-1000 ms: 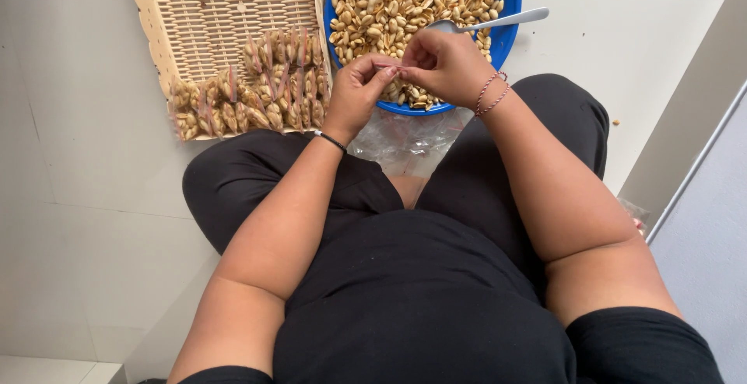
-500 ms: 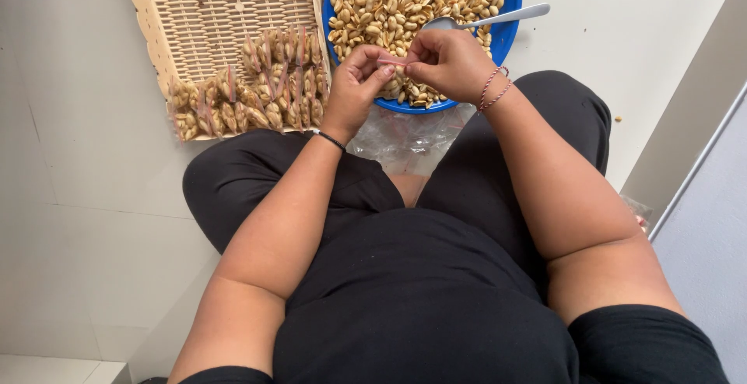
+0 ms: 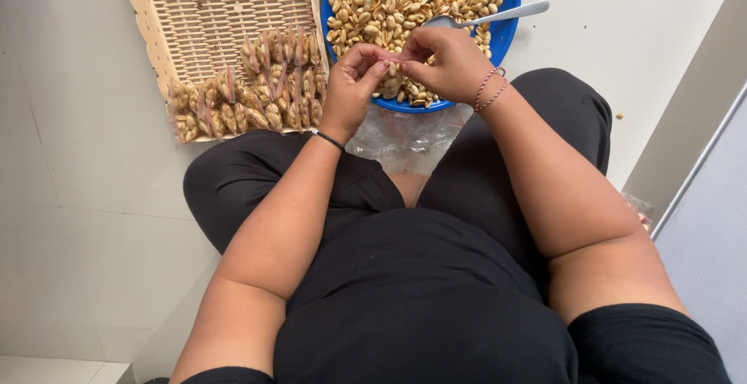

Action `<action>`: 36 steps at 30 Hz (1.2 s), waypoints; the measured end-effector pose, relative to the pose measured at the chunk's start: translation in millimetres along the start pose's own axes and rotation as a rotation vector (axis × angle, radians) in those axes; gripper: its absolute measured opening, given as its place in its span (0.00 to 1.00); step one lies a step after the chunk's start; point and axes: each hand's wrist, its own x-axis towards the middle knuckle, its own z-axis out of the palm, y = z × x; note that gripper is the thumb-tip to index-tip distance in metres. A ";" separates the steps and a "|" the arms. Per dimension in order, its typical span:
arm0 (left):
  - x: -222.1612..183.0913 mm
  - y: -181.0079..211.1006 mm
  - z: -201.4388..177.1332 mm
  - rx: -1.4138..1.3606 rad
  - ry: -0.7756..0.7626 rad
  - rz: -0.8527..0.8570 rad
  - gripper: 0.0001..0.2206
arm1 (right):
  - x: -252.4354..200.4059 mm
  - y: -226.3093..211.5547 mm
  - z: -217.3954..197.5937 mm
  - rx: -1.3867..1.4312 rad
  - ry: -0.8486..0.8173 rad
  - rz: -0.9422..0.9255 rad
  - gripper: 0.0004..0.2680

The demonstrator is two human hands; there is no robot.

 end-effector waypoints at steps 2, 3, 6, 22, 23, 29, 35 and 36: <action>-0.6 -0.5 1.3 0.015 -0.002 0.009 0.04 | 0.4 -5.0 -0.3 0.014 0.010 -0.032 0.03; -1.0 -0.9 2.0 0.030 -0.003 0.018 0.04 | 0.5 -7.4 -0.3 0.028 0.019 -0.064 0.03; -0.6 -1.6 2.2 0.040 0.000 0.020 0.03 | 0.5 -12.1 0.1 0.001 0.030 -0.046 0.02; 0.2 3.9 1.5 0.211 0.037 0.087 0.05 | -0.7 -6.1 0.1 -0.212 0.017 -0.097 0.03; -0.3 5.1 1.5 0.208 0.024 0.067 0.06 | -0.1 -5.1 -0.5 -0.113 0.005 -0.087 0.03; 0.8 1.0 -4.6 0.115 0.082 0.160 0.06 | 0.6 20.0 7.9 0.153 -0.215 0.121 0.12; -5.0 -0.3 -14.2 0.080 -0.030 0.024 0.16 | -3.3 18.7 12.6 0.171 -0.222 0.152 0.08; -6.4 -0.8 -15.5 0.128 -0.020 -0.033 0.10 | -3.8 22.3 13.5 0.144 -0.225 0.136 0.09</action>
